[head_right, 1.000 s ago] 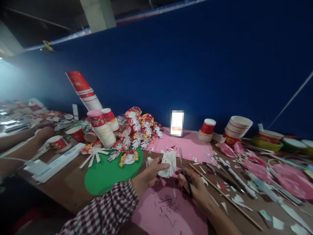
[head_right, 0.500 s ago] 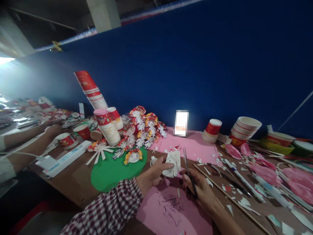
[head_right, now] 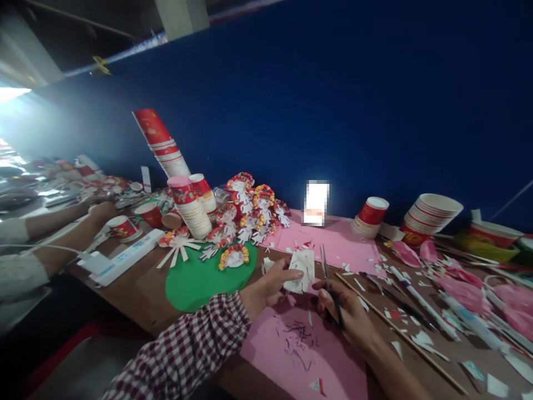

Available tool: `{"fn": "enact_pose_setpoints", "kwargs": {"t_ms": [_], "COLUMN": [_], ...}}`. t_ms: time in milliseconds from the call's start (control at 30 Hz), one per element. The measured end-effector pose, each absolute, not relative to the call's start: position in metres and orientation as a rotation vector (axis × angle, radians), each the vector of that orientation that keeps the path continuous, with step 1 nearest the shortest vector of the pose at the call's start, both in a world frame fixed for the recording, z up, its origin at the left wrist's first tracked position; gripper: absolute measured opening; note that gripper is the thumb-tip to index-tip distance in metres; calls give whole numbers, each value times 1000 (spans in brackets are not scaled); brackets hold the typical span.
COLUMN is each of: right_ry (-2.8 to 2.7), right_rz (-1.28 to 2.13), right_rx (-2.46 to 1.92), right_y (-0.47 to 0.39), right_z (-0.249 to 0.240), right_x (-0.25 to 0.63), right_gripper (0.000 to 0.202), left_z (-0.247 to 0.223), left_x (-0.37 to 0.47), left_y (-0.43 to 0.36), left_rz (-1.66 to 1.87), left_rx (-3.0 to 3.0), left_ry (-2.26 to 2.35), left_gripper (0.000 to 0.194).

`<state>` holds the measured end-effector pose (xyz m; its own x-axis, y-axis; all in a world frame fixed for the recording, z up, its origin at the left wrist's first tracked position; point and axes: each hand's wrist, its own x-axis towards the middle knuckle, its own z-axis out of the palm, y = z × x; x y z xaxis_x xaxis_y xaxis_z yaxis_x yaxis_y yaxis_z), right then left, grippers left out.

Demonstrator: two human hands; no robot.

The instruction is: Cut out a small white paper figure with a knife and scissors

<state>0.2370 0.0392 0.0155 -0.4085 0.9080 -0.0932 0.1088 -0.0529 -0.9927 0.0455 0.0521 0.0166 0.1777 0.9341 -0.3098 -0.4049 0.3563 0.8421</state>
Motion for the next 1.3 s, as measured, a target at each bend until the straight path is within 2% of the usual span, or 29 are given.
{"fn": "enact_pose_setpoints", "kwargs": {"t_ms": [1300], "right_ry": [-1480], "right_rz": [1583], "right_rx": [-1022], "right_y": [40], "right_z": [19], "right_x": [229], "right_gripper": [58], "left_z": [13], "left_x": [45], "left_y": [55], "left_rz": [1096], "left_rx": [799], "left_ry": [942], "left_gripper": [48]}}
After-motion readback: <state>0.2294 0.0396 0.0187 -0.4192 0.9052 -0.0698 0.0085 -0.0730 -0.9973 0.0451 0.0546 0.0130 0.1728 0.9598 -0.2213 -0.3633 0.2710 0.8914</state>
